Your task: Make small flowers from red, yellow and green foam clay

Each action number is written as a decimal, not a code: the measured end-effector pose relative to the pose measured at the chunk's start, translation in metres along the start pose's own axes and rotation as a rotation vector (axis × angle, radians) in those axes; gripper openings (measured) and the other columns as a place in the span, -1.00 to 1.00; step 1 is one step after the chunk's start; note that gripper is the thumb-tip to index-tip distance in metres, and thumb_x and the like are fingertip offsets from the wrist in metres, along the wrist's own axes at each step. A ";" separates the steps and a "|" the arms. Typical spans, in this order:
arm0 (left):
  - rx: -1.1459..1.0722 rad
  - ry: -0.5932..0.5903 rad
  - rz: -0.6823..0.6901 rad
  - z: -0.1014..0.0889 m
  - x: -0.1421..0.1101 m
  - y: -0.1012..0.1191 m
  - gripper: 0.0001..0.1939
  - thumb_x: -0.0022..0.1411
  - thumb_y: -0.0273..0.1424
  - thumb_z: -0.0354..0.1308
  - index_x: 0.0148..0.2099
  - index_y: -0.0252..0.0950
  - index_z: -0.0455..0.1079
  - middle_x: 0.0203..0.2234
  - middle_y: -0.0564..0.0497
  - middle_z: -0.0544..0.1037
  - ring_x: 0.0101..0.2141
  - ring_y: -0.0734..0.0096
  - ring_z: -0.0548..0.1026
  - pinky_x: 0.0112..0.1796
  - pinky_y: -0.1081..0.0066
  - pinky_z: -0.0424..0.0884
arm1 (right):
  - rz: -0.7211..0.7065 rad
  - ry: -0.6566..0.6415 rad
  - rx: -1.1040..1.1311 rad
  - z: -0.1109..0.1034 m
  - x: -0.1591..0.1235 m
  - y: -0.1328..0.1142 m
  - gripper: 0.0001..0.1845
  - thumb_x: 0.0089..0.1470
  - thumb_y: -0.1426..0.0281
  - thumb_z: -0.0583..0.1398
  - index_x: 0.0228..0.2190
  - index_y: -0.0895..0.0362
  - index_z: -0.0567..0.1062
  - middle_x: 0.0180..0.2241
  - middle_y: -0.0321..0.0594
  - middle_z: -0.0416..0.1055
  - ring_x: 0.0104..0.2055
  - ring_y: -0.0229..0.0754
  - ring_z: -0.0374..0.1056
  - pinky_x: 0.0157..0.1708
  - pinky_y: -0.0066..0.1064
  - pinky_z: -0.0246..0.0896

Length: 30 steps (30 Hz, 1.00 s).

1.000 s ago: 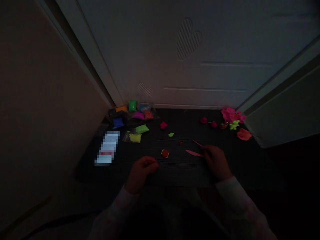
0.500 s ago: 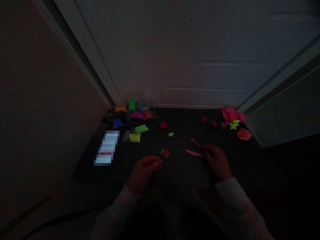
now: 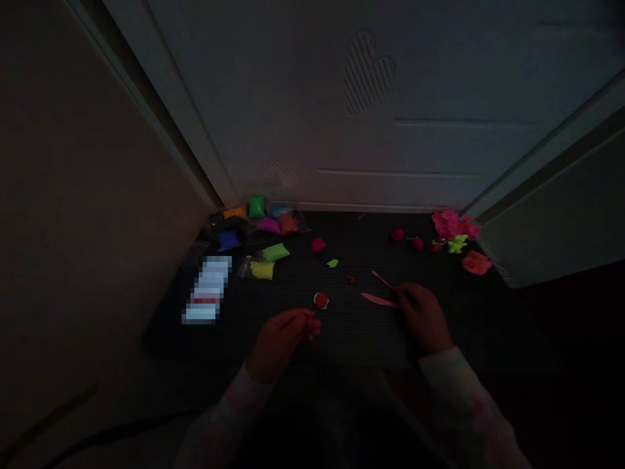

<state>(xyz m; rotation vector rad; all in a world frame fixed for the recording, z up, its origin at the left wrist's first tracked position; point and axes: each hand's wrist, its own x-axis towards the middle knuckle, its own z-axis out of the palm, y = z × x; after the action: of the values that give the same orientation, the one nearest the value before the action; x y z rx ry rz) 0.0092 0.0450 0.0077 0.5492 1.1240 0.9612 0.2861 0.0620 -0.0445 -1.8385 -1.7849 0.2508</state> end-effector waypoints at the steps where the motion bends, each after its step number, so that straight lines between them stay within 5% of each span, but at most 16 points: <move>1: 0.008 -0.006 -0.002 0.000 0.000 -0.001 -0.76 -0.20 -0.33 0.26 -0.44 -0.39 0.44 -0.60 -0.03 0.53 -0.54 0.45 0.43 -0.47 0.44 0.29 | 0.000 0.002 -0.001 0.000 0.000 0.000 -0.78 -0.03 0.36 0.00 -0.41 0.16 0.41 -0.37 -0.11 0.42 -0.30 -0.10 0.32 -0.26 -0.23 0.18; 13: 0.200 -0.001 0.104 -0.006 0.004 -0.008 -0.88 -0.26 -0.52 0.19 -0.59 -0.31 0.28 -0.72 0.18 0.36 -0.63 0.61 0.25 -0.55 0.54 0.14 | -0.007 0.008 -0.001 0.000 0.000 -0.001 -0.79 -0.02 0.37 0.00 -0.41 0.15 0.41 -0.37 -0.13 0.42 -0.29 -0.11 0.32 -0.26 -0.24 0.18; 23: 0.300 0.023 0.187 0.002 0.000 0.000 -0.72 0.04 -0.30 -0.02 -0.64 -0.30 0.23 -0.72 0.12 0.29 -0.62 0.55 0.20 -0.51 0.48 0.13 | -0.025 0.028 0.001 0.000 0.000 -0.002 -0.80 -0.02 0.38 0.01 -0.42 0.13 0.41 -0.39 -0.15 0.42 -0.31 -0.12 0.32 -0.29 -0.25 0.18; 30: 0.283 0.014 0.108 0.004 0.003 -0.009 -0.91 -0.14 -0.46 0.09 -0.61 -0.30 0.25 -0.75 0.17 0.31 -0.66 0.59 0.20 -0.55 0.52 0.13 | -0.039 0.161 0.006 -0.003 -0.003 -0.013 -0.83 -0.02 0.40 0.02 -0.41 0.16 0.40 -0.37 -0.09 0.38 -0.27 -0.08 0.28 -0.23 -0.18 0.17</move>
<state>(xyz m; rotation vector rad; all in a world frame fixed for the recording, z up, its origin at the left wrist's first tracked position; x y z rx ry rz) 0.0163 0.0432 0.0003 0.8403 1.2621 0.9050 0.2764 0.0582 -0.0363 -1.7645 -1.7053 0.0904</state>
